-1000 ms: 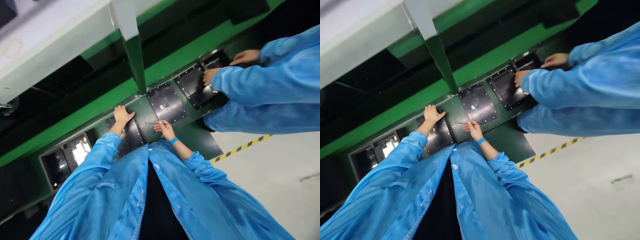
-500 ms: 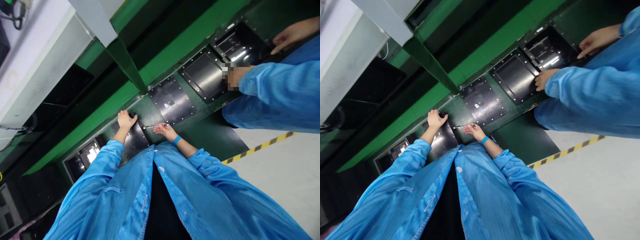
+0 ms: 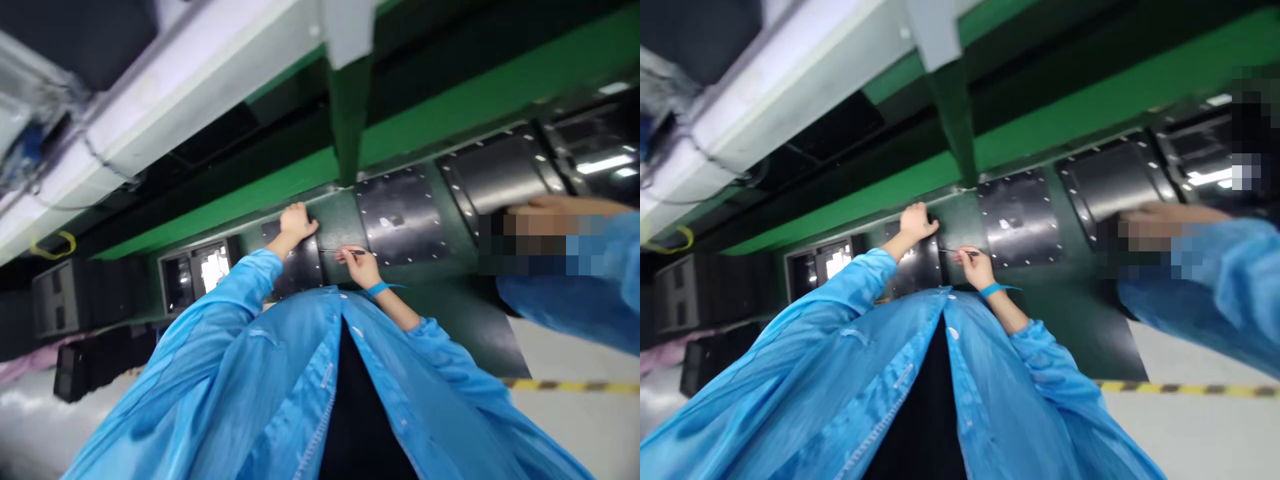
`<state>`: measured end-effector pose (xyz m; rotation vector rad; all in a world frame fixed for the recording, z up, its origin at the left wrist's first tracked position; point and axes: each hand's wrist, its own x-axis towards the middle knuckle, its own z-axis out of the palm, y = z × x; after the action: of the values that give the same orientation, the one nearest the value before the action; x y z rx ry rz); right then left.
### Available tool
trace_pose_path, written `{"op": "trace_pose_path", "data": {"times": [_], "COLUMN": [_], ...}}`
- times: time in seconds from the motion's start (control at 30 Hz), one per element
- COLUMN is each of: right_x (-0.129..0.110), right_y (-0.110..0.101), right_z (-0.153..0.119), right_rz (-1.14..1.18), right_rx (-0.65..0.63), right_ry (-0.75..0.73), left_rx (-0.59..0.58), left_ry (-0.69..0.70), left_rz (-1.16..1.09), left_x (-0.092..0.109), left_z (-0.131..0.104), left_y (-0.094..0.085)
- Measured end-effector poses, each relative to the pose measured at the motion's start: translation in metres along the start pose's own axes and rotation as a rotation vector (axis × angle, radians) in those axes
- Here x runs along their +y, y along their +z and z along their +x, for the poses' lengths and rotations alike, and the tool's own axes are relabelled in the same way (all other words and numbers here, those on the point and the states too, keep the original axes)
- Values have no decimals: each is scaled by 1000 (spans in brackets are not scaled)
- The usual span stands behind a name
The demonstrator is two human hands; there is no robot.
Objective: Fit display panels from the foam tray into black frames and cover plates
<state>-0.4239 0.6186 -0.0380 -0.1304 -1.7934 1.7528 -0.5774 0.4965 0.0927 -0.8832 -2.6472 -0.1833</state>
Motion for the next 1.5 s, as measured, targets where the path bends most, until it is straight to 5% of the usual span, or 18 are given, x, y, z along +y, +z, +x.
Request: {"op": "trace_pose_path", "data": {"times": [0.1,0.2,0.33,0.43,0.5,0.57,0.6,0.7,0.8,0.93,1.13,1.23,1.3,1.4,1.5], "right_x": [-6,-12,-28,-55,-79,-101,-108,-106,-79,-50,-45,-45,-43,-41,-40], "right_y": [-4,-8,2,10,6,-5,-12,-27,-22,3,20,17,13,9,13], "right_z": [-4,-11,-33,-47,-49,-45,-42,-31,-25,-28,-30,-28,-27,-26,-26], "right_rz": [-156,-200,-242,-386,-558,-738,-815,-978,-1079,-1026,-1037,-1041,-1016,-976,-1008], "right_rx": [-32,-197,-412,-311,-176,-77,-42,10,16,-12,4,17,52,87,99], "right_ry": [-61,-57,-83,-152,-229,-282,-289,-239,-128,-66,-82,-41,-34,-42,-16], "left_rx": [4,93,239,496,771,947,929,514,195,217,287,201,116,157,340], "left_ry": [-4,43,185,356,329,127,5,-182,-372,-436,-545,-553,-441,-177,-95], "left_rz": [-100,-177,-307,-530,-701,-801,-811,-653,-511,-506,-851,-1157,-1317,-1341,-1164], "left_x": [-4,-5,25,34,11,-28,-50,-99,-106,-88,-86,-74,-75,-120,-211], "left_z": [-10,-41,-96,-110,-105,-97,-97,-117,-155,-169,-149,-149,-153,-177,-226], "left_y": [-10,-30,-78,-120,-132,-119,-102,-25,50,91,88,81,66,27,-15]}}
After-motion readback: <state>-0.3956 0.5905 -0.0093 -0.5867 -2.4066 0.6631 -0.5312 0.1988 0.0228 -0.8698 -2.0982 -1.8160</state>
